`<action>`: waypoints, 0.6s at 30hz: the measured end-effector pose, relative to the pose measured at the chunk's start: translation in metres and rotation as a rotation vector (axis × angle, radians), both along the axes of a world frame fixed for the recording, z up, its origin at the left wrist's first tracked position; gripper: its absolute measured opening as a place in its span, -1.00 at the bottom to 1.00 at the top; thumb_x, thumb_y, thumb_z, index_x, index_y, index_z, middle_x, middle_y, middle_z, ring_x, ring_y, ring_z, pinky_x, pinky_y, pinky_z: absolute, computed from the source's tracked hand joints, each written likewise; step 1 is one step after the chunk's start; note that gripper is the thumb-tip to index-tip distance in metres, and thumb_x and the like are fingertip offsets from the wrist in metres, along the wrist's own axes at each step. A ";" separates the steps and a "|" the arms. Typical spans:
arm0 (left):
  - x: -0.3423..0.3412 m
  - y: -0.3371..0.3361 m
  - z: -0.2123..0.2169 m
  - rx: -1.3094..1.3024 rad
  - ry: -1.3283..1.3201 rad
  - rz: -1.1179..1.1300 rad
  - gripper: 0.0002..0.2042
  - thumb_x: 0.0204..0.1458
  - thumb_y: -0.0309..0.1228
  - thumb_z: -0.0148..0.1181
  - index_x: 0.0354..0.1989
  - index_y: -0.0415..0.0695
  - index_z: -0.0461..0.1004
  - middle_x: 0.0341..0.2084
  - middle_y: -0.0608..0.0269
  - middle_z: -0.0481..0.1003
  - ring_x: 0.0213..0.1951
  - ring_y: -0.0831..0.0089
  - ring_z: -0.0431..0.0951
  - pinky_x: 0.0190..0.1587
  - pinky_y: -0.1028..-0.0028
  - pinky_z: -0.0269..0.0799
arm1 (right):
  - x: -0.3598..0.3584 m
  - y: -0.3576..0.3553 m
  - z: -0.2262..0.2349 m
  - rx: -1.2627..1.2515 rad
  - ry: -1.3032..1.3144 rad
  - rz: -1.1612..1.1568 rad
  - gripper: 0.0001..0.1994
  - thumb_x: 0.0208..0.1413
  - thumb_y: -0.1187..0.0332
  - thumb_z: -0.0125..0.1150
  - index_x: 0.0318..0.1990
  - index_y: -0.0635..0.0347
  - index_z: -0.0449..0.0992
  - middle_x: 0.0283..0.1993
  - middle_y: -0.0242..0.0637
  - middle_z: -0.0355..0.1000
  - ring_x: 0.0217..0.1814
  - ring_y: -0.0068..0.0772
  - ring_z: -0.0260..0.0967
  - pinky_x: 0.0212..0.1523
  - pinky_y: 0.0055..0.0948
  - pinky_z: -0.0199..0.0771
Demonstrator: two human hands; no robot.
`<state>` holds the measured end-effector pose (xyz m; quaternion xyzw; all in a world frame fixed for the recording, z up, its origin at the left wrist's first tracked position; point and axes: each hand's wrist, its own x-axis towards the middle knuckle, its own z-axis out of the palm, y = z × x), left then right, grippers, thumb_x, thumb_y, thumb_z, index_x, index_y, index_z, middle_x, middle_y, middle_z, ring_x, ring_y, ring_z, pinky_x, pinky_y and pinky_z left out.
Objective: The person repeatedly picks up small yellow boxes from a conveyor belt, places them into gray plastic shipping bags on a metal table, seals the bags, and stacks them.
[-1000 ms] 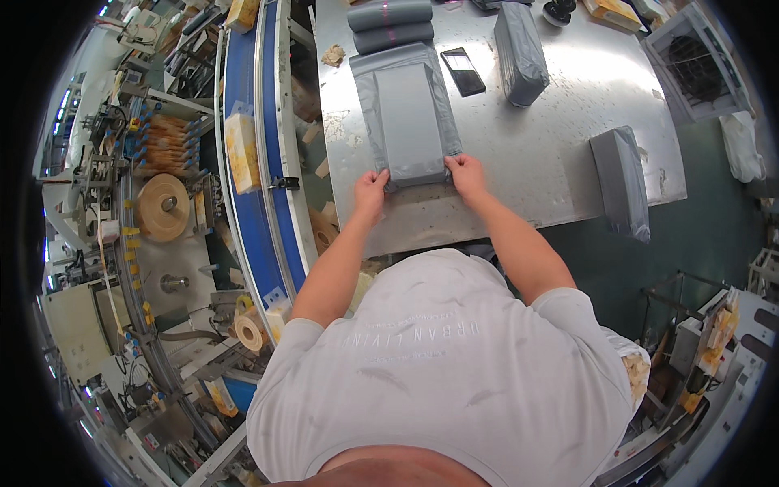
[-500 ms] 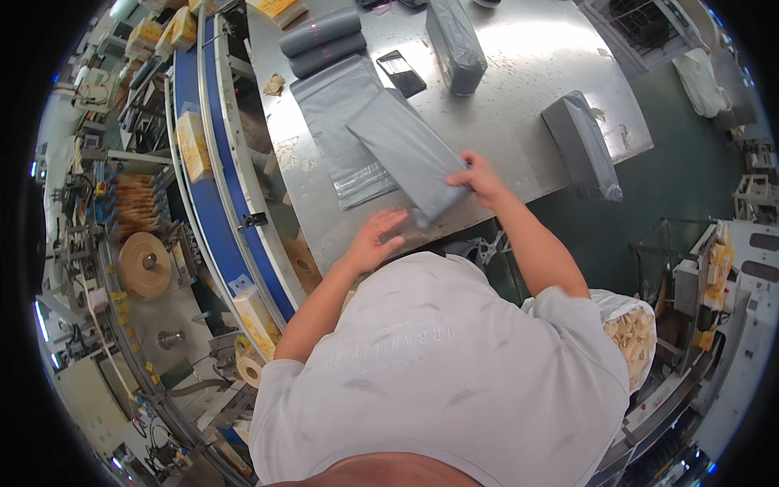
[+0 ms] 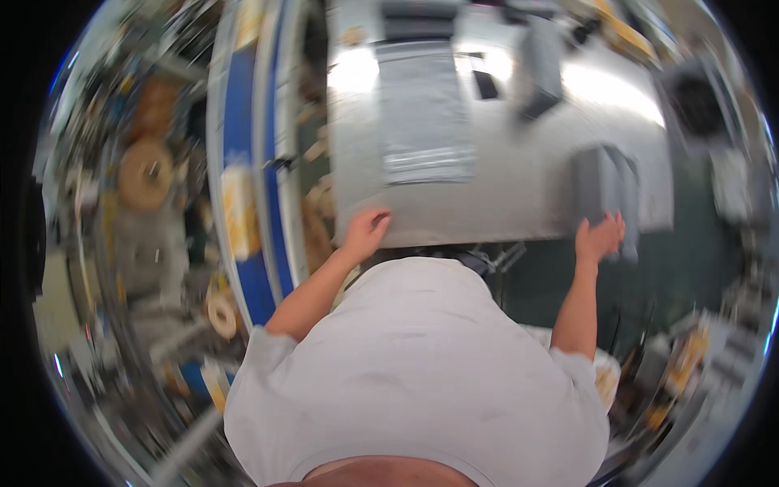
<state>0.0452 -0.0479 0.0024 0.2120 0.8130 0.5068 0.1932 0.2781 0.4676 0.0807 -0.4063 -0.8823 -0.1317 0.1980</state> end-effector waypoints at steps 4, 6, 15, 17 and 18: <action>-0.017 -0.074 -0.009 -0.041 0.390 0.312 -0.77 0.04 -0.56 0.23 -0.10 -0.20 0.56 -0.14 -0.01 0.57 -0.02 -0.09 0.51 0.07 0.10 0.46 | -0.049 -0.117 -0.061 -0.546 0.021 0.589 -0.55 0.06 0.43 0.38 0.14 0.27 0.50 0.30 0.01 0.44 0.42 0.16 0.29 0.46 0.02 0.21; -0.013 -0.138 -0.027 -0.231 0.489 0.501 -0.71 -0.02 -0.57 0.24 -0.07 -0.17 0.56 -0.08 -0.03 0.55 0.04 -0.09 0.50 0.12 0.08 0.42 | -0.074 -0.185 -0.078 -0.653 -0.258 0.831 -0.51 0.04 0.41 0.40 0.18 0.21 0.50 0.38 0.03 0.35 0.44 0.17 0.23 0.47 0.07 0.18; 0.129 -0.435 -0.070 -1.296 -0.278 1.236 -0.22 -0.14 -0.19 0.54 0.29 -0.15 0.32 0.30 0.03 0.32 0.32 0.01 0.36 0.36 0.14 0.36 | -0.092 -0.192 -0.078 -0.685 -0.168 0.788 -0.65 -0.04 0.46 0.43 -0.05 0.16 0.53 0.19 -0.05 0.41 0.27 0.07 0.32 0.30 -0.05 0.32; 0.145 -0.455 -0.072 -1.245 -0.565 1.149 -0.27 -0.06 -0.23 0.49 0.29 -0.17 0.31 0.37 0.08 0.29 0.36 -0.03 0.33 0.39 0.13 0.33 | -0.098 -0.181 -0.078 -0.771 -0.194 0.739 -0.71 -0.05 0.47 0.42 -0.13 0.17 0.54 0.07 -0.09 0.46 0.18 0.03 0.37 0.23 -0.07 0.37; 0.143 -0.452 -0.079 -1.226 -0.565 1.191 -0.31 -0.02 -0.26 0.45 0.29 -0.14 0.29 0.38 0.07 0.29 0.39 -0.04 0.30 0.40 0.12 0.32 | -0.099 -0.177 -0.081 -0.807 -0.200 0.701 -0.74 -0.05 0.48 0.42 -0.17 0.17 0.54 0.01 -0.11 0.48 0.14 0.02 0.40 0.20 -0.09 0.39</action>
